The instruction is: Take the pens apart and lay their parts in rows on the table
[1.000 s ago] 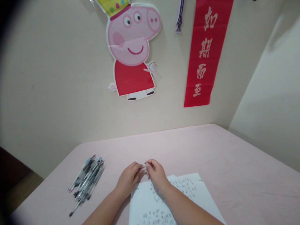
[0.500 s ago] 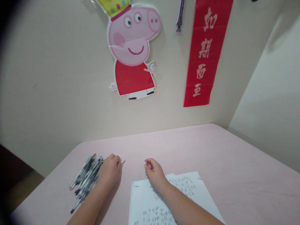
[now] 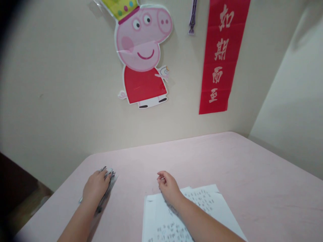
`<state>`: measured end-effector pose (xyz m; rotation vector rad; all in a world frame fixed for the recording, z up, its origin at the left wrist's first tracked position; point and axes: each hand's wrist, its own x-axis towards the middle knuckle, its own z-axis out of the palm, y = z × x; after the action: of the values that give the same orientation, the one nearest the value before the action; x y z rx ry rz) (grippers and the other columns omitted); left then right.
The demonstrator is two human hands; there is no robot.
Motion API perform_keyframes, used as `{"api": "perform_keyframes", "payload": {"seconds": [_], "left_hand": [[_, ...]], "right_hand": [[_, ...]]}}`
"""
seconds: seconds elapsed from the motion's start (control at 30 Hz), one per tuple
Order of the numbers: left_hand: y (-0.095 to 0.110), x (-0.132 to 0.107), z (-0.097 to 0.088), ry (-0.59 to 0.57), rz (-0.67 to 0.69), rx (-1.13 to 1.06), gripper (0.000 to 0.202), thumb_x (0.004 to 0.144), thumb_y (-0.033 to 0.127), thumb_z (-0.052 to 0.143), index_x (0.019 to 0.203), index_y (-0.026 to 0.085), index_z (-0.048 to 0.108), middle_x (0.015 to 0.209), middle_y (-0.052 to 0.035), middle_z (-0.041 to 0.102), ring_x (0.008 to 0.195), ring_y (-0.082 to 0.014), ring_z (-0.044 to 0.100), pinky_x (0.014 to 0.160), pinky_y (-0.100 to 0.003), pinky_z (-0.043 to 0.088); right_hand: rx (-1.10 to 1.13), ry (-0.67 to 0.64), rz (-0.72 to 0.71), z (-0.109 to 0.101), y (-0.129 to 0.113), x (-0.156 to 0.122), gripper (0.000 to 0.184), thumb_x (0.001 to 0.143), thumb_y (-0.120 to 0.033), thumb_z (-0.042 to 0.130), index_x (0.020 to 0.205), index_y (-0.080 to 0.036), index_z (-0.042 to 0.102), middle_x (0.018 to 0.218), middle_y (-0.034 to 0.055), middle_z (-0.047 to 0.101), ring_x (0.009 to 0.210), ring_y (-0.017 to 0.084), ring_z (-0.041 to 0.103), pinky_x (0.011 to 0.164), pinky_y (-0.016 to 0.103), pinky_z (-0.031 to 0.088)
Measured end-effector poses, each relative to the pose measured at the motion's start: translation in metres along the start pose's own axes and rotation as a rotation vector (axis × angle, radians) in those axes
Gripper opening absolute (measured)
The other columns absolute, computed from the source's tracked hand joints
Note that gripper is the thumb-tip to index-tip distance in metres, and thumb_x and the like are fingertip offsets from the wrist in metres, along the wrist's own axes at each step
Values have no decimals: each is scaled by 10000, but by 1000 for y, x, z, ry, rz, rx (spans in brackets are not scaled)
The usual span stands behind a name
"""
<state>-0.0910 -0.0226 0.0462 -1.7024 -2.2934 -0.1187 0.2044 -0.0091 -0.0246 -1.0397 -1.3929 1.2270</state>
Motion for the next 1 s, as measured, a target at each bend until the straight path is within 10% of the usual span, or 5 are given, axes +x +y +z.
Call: {"api": "perform_keyframes", "payload": {"seconds": [0.37, 0.57, 1.0], "left_hand": [[-76, -62, 52, 238, 473, -142, 513, 858, 467, 384, 1311, 247, 487, 1370, -90, 493, 1262, -292, 428, 1039, -497, 319], [-58, -63, 42, 248, 579, -65, 510, 854, 435, 445, 1343, 289, 444, 1380, -56, 489, 1279, -241, 412, 1098, -455, 223], [-25, -38, 33, 247, 366, -60, 388, 839, 331, 455, 1143, 162, 626, 1275, -150, 561, 1203, -309, 477, 1019, -498, 337]], "right_hand": [[2, -11, 18, -1, 5, 1, 284, 738, -276, 466, 994, -179, 540, 837, 32, 565, 553, 107, 505, 484, 235, 393], [-30, -22, 35, -1, 0, -1, 257, 766, -267, 461, 1001, -187, 528, 864, 35, 565, 577, 109, 525, 500, 233, 413], [-158, -54, 3, -1, 1, -1, 274, 792, -201, 411, 1028, -155, 543, 857, 56, 597, 599, 130, 551, 564, 265, 451]]}}
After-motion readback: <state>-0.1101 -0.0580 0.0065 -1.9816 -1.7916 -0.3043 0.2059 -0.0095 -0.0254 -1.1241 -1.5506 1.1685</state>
